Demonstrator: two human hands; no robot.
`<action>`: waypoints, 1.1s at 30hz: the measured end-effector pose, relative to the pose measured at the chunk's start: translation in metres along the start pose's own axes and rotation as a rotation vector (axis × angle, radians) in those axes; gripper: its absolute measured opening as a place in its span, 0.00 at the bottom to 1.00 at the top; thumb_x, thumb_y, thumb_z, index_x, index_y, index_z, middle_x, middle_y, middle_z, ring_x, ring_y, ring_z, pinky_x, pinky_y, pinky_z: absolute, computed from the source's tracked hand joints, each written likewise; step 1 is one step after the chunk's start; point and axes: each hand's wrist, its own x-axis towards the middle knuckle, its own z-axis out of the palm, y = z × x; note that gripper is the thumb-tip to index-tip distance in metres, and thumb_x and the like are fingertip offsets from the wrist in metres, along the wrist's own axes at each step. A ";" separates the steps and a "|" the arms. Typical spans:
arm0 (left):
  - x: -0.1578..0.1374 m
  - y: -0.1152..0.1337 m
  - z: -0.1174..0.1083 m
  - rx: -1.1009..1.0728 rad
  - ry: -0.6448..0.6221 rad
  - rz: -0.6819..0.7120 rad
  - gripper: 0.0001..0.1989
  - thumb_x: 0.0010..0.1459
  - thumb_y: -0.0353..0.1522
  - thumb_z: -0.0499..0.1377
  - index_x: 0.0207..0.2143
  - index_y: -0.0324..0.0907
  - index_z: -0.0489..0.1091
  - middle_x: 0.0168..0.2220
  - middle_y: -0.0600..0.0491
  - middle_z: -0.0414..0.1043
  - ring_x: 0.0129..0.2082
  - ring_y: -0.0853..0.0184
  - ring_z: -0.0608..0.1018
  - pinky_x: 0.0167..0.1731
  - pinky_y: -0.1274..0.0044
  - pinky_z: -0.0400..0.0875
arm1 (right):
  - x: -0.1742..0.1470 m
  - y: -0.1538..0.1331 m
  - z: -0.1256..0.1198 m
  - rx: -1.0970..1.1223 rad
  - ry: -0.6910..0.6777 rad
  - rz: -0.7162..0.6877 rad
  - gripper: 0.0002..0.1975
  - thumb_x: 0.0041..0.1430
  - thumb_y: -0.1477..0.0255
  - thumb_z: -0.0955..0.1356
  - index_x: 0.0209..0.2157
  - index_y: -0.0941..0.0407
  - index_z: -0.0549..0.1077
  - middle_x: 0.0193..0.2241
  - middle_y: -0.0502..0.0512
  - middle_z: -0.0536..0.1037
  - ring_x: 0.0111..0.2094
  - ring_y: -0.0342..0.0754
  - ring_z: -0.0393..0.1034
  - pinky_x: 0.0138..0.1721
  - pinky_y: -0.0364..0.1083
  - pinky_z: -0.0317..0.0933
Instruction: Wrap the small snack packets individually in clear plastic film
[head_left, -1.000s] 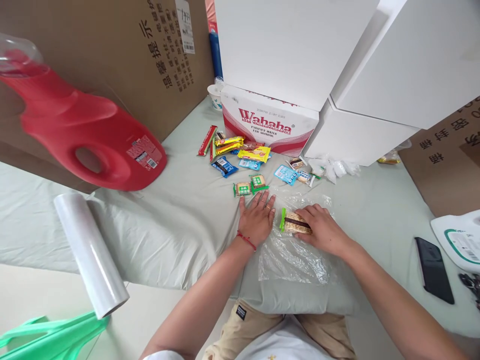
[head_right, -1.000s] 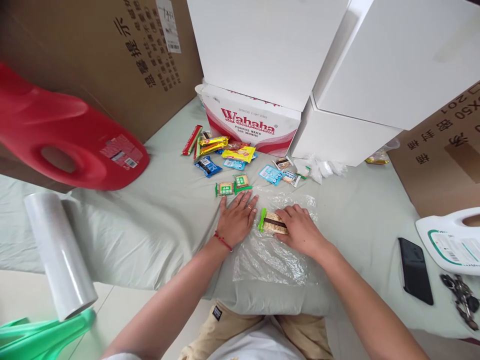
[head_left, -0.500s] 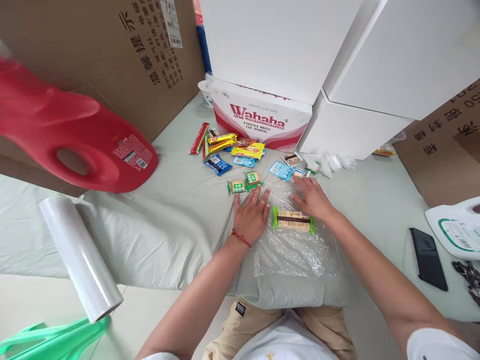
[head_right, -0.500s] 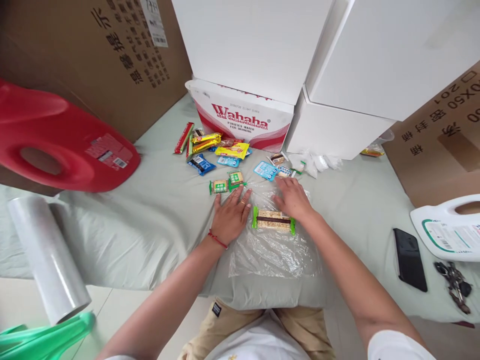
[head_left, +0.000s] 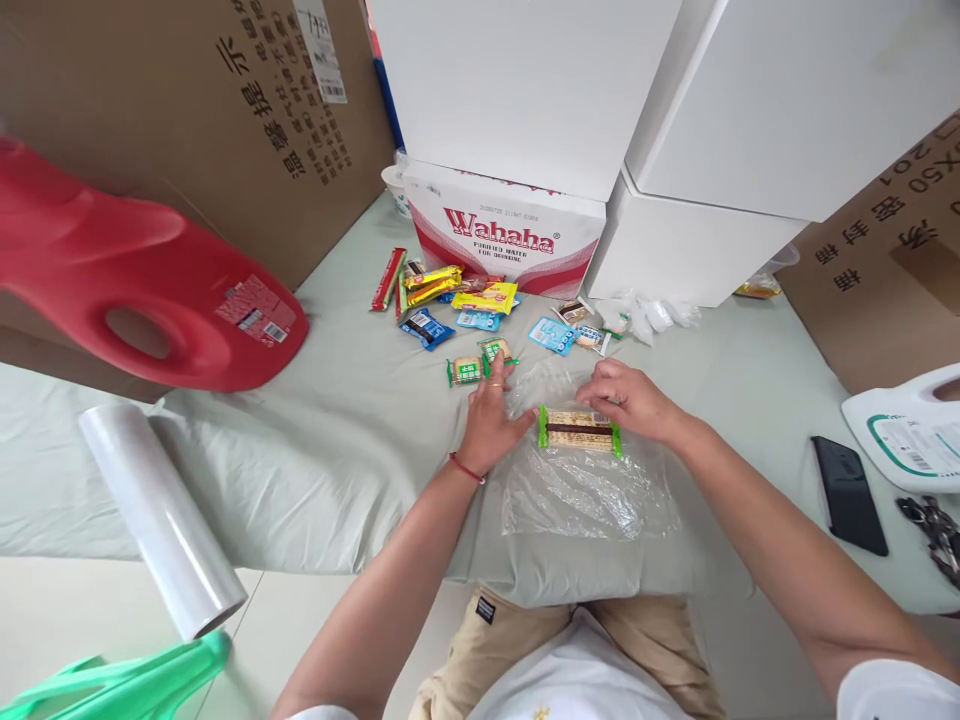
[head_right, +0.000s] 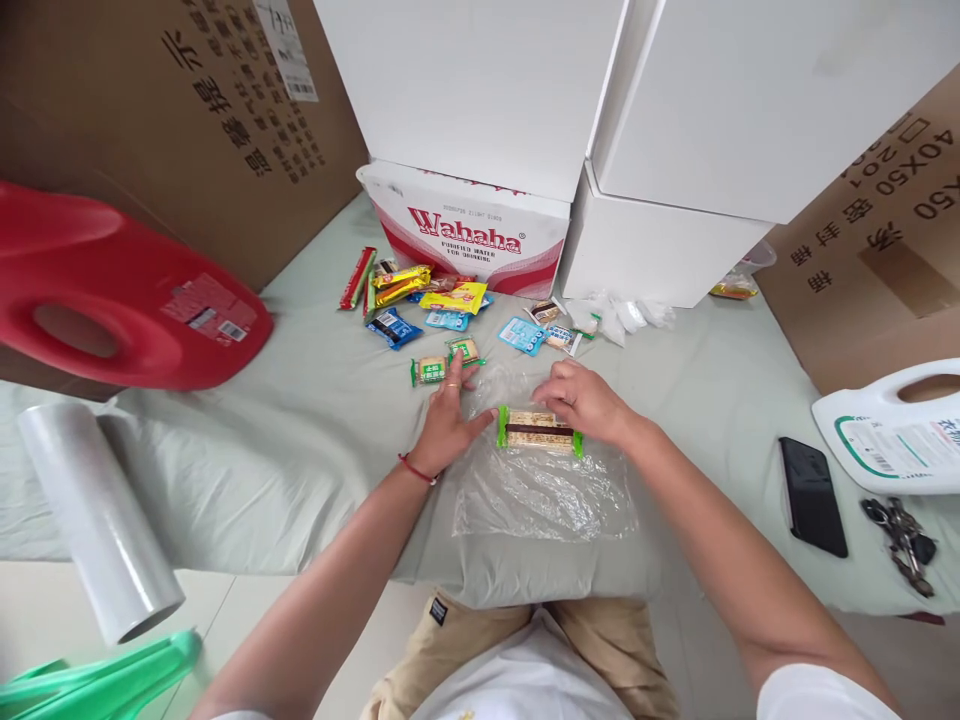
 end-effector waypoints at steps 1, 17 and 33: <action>0.001 -0.001 0.000 -0.054 -0.022 0.008 0.57 0.52 0.35 0.69 0.75 0.46 0.38 0.61 0.44 0.72 0.48 0.58 0.76 0.57 0.61 0.64 | -0.007 -0.003 0.002 -0.006 -0.003 -0.037 0.12 0.67 0.76 0.65 0.43 0.54 0.82 0.32 0.54 0.70 0.36 0.48 0.66 0.39 0.46 0.61; -0.014 -0.018 -0.066 0.185 -0.412 0.336 0.16 0.44 0.17 0.54 0.19 0.44 0.75 0.34 0.52 0.75 0.43 0.61 0.72 0.49 0.65 0.64 | -0.107 -0.038 0.036 -0.173 -0.052 0.037 0.19 0.71 0.71 0.65 0.61 0.50 0.74 0.50 0.63 0.72 0.50 0.55 0.65 0.51 0.57 0.65; -0.034 0.032 0.000 0.292 -0.546 0.617 0.25 0.63 0.23 0.52 0.57 0.49 0.76 0.63 0.49 0.72 0.50 0.58 0.73 0.51 0.64 0.72 | -0.160 -0.060 0.054 -0.149 0.072 0.105 0.20 0.66 0.63 0.71 0.57 0.50 0.74 0.58 0.64 0.72 0.58 0.60 0.65 0.55 0.61 0.68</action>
